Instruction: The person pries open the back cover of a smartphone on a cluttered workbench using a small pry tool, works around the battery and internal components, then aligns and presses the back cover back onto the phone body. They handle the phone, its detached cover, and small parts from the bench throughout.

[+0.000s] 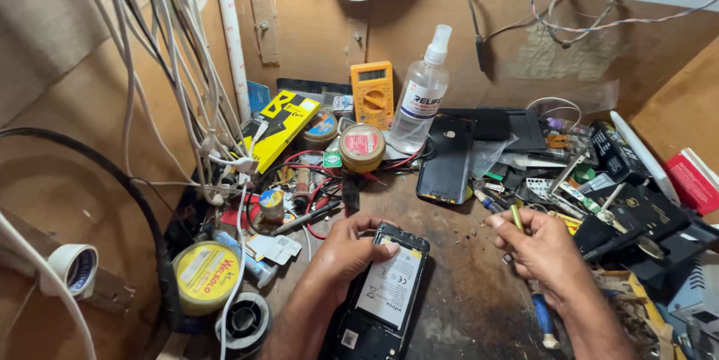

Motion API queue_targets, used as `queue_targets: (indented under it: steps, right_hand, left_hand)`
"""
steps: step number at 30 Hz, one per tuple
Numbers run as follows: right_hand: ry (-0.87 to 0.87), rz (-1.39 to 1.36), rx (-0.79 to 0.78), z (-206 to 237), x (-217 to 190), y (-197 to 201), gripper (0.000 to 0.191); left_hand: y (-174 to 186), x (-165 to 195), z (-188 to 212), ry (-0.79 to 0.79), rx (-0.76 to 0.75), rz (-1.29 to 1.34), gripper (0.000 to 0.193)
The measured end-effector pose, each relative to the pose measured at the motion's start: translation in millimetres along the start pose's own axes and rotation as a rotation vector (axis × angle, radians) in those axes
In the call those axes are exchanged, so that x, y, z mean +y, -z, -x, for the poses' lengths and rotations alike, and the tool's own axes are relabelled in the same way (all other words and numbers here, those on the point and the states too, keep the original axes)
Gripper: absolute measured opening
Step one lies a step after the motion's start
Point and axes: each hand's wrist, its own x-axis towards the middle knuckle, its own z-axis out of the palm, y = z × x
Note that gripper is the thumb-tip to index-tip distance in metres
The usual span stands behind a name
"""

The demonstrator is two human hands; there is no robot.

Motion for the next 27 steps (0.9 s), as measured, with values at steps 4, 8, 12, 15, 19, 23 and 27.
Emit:
queue_targets:
  steps: [4, 8, 12, 15, 19, 23, 27]
  right_hand:
    - [0.022, -0.027, -0.034, -6.5, 12.1, -5.7, 0.019]
    - [0.068, -0.03, -0.074, -8.2, 17.5, -16.6, 0.024]
    - [0.101, -0.062, -0.09, -2.4, 18.3, -22.0, 0.023]
    - [0.145, -0.043, -0.094, 0.9, 15.7, -22.6, 0.027]
    - [0.096, -0.094, -0.113, 3.8, 13.0, -22.6, 0.027]
    - [0.078, -0.1, -0.117, 6.3, 14.5, -23.4, 0.027]
    - [0.049, -0.107, -0.101, 7.9, 17.4, -22.5, 0.027]
  left_hand:
    - [-1.2, 1.0, -0.1, -0.025, -0.012, 0.034, 0.039]
    - [-1.6, -0.3, -0.5, -0.012, 0.003, 0.041, 0.039]
    - [-2.6, -1.6, -0.2, -0.016, 0.016, 0.043, 0.037]
    - [-2.6, -1.8, 1.1, -0.011, -0.018, 0.044, 0.034]
    - [0.8, 0.5, 1.9, 0.017, -0.048, 0.068, 0.032]
    - [4.6, -1.0, 1.6, 0.012, -0.088, 0.105, 0.027]
    - [6.0, -3.9, -3.8, 0.035, -0.055, 0.095, 0.023]
